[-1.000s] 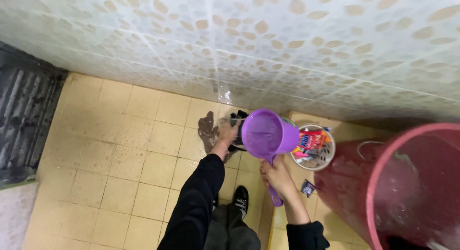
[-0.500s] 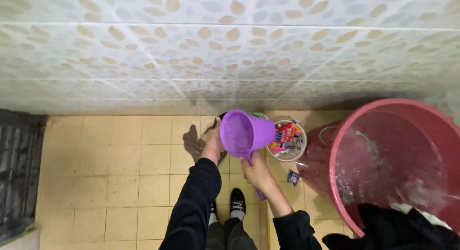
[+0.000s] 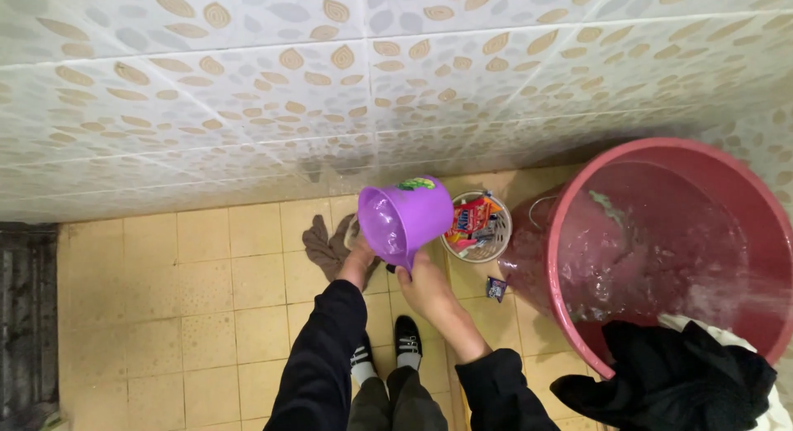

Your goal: Rinsing and wringing out dark-colored clothes by hand in a bathroom using a water dipper and a basin.

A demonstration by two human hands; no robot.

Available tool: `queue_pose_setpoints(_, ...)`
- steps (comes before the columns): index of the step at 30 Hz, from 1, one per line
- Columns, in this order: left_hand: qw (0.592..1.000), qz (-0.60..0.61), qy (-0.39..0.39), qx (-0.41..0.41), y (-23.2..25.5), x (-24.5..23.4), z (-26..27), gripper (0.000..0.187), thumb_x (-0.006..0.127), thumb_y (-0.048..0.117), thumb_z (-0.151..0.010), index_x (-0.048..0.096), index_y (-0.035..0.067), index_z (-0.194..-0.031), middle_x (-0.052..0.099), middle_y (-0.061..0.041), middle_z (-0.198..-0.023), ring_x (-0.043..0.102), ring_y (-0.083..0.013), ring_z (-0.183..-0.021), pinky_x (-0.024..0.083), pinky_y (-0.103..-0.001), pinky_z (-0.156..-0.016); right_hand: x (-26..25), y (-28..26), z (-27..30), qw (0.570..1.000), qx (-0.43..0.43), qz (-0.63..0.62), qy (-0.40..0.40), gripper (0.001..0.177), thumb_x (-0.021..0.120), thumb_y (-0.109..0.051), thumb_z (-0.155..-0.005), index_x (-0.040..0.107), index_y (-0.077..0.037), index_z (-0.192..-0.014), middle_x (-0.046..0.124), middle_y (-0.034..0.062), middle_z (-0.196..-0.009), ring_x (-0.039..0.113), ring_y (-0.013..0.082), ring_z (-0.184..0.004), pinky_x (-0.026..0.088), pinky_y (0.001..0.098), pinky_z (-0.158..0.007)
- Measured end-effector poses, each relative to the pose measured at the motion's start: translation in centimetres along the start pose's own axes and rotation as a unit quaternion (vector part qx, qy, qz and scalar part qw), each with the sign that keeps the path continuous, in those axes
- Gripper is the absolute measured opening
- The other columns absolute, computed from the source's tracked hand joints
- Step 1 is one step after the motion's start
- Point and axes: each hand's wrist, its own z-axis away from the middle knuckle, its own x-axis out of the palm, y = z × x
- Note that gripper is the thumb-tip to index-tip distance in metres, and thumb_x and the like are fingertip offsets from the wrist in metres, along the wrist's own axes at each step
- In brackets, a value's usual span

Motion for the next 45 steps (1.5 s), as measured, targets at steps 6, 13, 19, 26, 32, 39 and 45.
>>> queue_pose_setpoints(6, 0.996, 0.070, 0.044, 0.016, -0.7, -0.1, 0.0, 0.040, 0.071, 0.058, -0.079, 0.068, 0.033, -0.111, 0.077, 0.003, -0.100, 0.073, -0.0204, -0.107, 0.059, -0.035, -0.093, -0.1, 0.6, -0.4, 0.999, -0.021, 0.022, 0.015, 0.042, 0.051, -0.036, -0.100, 0.049, 0.003, -0.116, 0.072, 0.0324, -0.098, 0.071, 0.0476, -0.105, 0.058, 0.0570, -0.088)
queue_pose_setpoints(13, 0.995, 0.062, 0.059, 0.041, 1.5, -5.4, 3.0, 0.039, 0.072, 0.045, -0.084, 0.067, 0.029, -0.119, 0.075, 0.004, -0.108, 0.072, -0.0215, -0.110, 0.056, -0.042, -0.099, -2.4, -2.0, 1.1, 0.996, 0.010, 0.084, 0.011, 0.032, 0.046, -0.032, -0.100, 0.046, -0.007, -0.119, 0.073, 0.0269, -0.104, 0.070, 0.0486, -0.107, 0.055, 0.0591, -0.093)
queue_pose_setpoints(19, 0.976, 0.095, -0.018, 0.194, -0.2, -9.0, 6.4, 0.044, 0.072, 0.032, -0.091, 0.071, 0.006, -0.126, 0.070, -0.023, -0.124, 0.064, -0.0416, -0.121, 0.048, -0.054, -0.108, -2.0, -2.4, 0.6, 0.994, -0.011, 0.039, 0.105, 0.032, 0.056, -0.018, -0.096, 0.044, -0.005, -0.123, 0.069, 0.0302, -0.112, 0.068, 0.0520, -0.108, 0.055, 0.0600, -0.095)
queue_pose_setpoints(26, 0.968, 0.121, 0.018, 0.221, -2.6, -8.5, 5.1, 0.052, 0.071, 0.055, -0.091, 0.073, 0.009, -0.066, 0.069, -0.016, -0.064, 0.072, -0.0351, -0.073, 0.054, -0.039, -0.066, 0.0, 2.8, -3.1, 0.926, -0.078, -0.226, 0.291, 0.035, 0.068, -0.014, -0.079, 0.076, -0.006, -0.113, 0.072, 0.0275, -0.101, 0.067, 0.0409, -0.108, 0.050, 0.0427, -0.068)
queue_pose_setpoints(32, 0.897, 0.225, -0.119, 0.361, 3.4, -17.1, 14.7, 0.045, 0.081, 0.018, -0.073, 0.068, 0.002, -0.113, 0.074, -0.022, -0.107, 0.070, -0.0337, -0.109, 0.056, -0.048, -0.090, 1.8, 0.0, -2.2, 0.890, -0.055, -0.400, 0.215, 0.035, 0.082, -0.012, -0.076, 0.070, -0.007, -0.109, 0.066, 0.0063, -0.071, 0.060, 0.0166, -0.054, 0.049, 0.0318, -0.048)
queue_pose_setpoints(39, 0.886, 0.148, -0.176, 0.402, 2.6, -20.9, 17.0, 0.029, 0.080, 0.016, -0.072, 0.074, 0.011, -0.099, 0.078, -0.007, -0.096, 0.073, -0.0208, -0.095, 0.057, -0.037, -0.086, 4.3, 2.5, -3.2, 0.876, -0.103, -0.417, 0.219, 0.037, 0.076, 0.006, -0.076, 0.070, -0.001, -0.111, 0.072, 0.0124, -0.093, 0.065, 0.0179, -0.070, 0.056, 0.0327, -0.053)
queue_pose_setpoints(45, 0.908, 0.214, -0.165, 0.320, 1.4, -20.8, 19.6, 0.075, 0.102, 0.027, -0.051, 0.067, 0.009, -0.115, 0.074, -0.013, -0.106, 0.066, -0.0239, -0.106, 0.053, -0.041, -0.097, 0.1, -4.4, 6.4, 0.869, -0.075, -0.416, 0.256, 0.031, 0.081, 0.001, -0.077, 0.069, -0.007, -0.105, 0.077, 0.0059, -0.090, 0.065, 0.0103, -0.064, 0.055, 0.0224, -0.049)
